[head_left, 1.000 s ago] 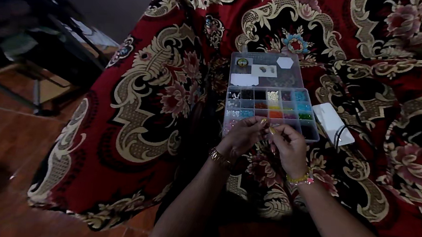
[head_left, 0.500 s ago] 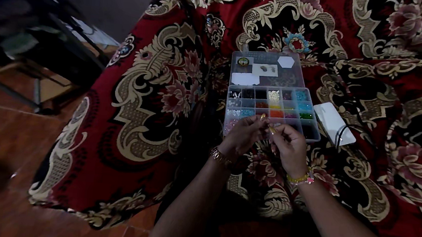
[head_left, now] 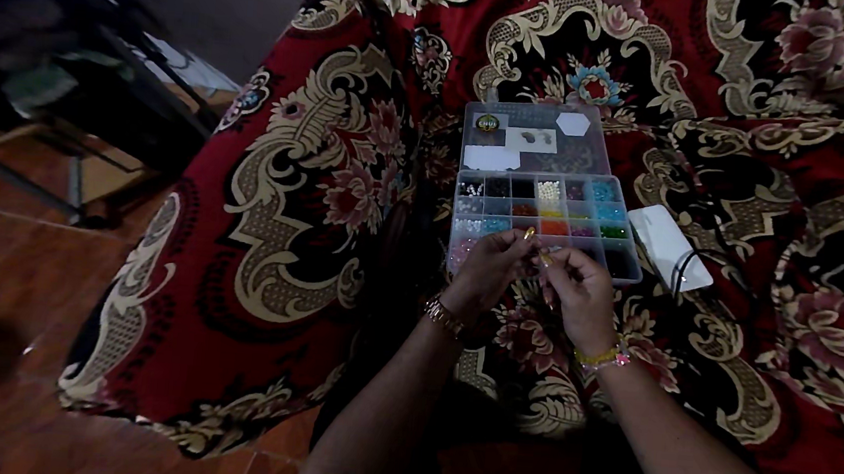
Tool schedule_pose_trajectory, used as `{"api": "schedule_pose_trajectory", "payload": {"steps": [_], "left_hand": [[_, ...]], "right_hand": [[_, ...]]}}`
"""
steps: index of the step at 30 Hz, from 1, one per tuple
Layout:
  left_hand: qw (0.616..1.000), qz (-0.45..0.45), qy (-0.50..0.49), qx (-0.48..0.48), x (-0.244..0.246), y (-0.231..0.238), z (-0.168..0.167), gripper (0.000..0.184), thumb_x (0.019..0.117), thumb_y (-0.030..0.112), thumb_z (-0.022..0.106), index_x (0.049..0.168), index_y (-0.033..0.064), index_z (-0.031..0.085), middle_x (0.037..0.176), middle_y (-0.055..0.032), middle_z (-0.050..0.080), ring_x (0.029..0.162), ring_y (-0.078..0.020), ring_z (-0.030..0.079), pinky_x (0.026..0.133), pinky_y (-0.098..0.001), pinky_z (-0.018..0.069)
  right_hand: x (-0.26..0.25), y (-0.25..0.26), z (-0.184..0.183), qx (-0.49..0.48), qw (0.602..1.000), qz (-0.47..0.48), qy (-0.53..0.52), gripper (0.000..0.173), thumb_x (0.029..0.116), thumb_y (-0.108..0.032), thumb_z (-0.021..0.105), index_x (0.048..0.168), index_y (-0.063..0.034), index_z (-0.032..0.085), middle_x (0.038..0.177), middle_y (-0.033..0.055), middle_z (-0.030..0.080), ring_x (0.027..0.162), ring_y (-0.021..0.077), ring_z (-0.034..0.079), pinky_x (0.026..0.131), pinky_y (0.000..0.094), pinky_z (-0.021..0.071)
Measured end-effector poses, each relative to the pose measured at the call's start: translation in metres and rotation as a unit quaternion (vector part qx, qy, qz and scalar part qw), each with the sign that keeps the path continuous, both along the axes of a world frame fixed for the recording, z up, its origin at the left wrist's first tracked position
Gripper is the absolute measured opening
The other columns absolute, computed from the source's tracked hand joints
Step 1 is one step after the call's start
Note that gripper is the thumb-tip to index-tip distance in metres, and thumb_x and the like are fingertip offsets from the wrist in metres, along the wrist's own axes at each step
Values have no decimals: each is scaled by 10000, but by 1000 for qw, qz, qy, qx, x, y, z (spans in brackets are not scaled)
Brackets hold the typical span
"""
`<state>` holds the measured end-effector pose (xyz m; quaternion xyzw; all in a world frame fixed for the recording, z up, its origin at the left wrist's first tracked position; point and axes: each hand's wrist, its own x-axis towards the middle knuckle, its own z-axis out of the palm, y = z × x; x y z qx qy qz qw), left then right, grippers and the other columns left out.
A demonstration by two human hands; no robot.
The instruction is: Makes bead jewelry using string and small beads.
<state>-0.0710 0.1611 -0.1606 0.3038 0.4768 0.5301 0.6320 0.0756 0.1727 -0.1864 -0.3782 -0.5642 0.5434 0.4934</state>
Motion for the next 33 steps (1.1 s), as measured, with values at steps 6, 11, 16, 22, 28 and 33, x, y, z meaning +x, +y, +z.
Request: {"api": "schedule_pose_trajectory", "payload": {"steps": [6, 11, 16, 22, 28, 33], "left_hand": [[1000, -6, 6, 1, -1, 1, 0, 198, 1072, 57, 452, 971, 17, 617, 889, -29, 666, 800, -100, 662, 798, -283, 579], [1000, -10, 18, 7, -1, 1, -1, 157, 1061, 59, 479, 989, 22, 614, 902, -30, 664, 805, -106, 661, 789, -288, 579], [1000, -12, 13, 11, -2, 1, -1, 139, 1049, 47, 506, 991, 27, 631, 910, -34, 676, 811, -107, 668, 786, -281, 580], [1000, -14, 13, 15, -2, 1, 0, 142, 1047, 39, 505, 1005, 20, 639, 917, -30, 675, 811, -106, 667, 783, -279, 580], [1000, -18, 12, 21, -4, 1, -2, 147, 1046, 40, 510, 1009, 24, 651, 924, -35, 683, 812, -108, 670, 780, -277, 580], [1000, -17, 15, 19, -4, 1, 0, 149, 1043, 34, 509, 1004, 23, 652, 926, -33, 679, 812, -106, 667, 781, -276, 579]], "right_hand": [[0, 0, -1, -5, 1000, 2, 12, 127, 944, -82, 589, 861, -54, 681, 648, -65, 609, 511, -1, 550, 476, 160, 484], [0, 1, -2, 2, 1000, 3, 22, 125, 944, -85, 592, 863, -50, 681, 650, -62, 611, 512, 5, 552, 477, 163, 485], [0, 1, -1, -10, 999, 8, 31, 137, 948, -74, 583, 849, -55, 677, 647, -61, 614, 510, 4, 552, 476, 164, 487], [0, 1, -2, -11, 999, 8, 41, 134, 946, -62, 586, 851, -51, 680, 646, -58, 615, 505, 4, 550, 475, 163, 487], [0, 1, -2, -8, 999, 7, 40, 138, 949, -63, 592, 837, -52, 673, 636, -59, 606, 498, 0, 539, 467, 156, 474], [0, 2, -1, -14, 999, 6, 39, 142, 948, -60, 588, 834, -55, 673, 635, -56, 609, 499, 4, 544, 467, 157, 477]]}}
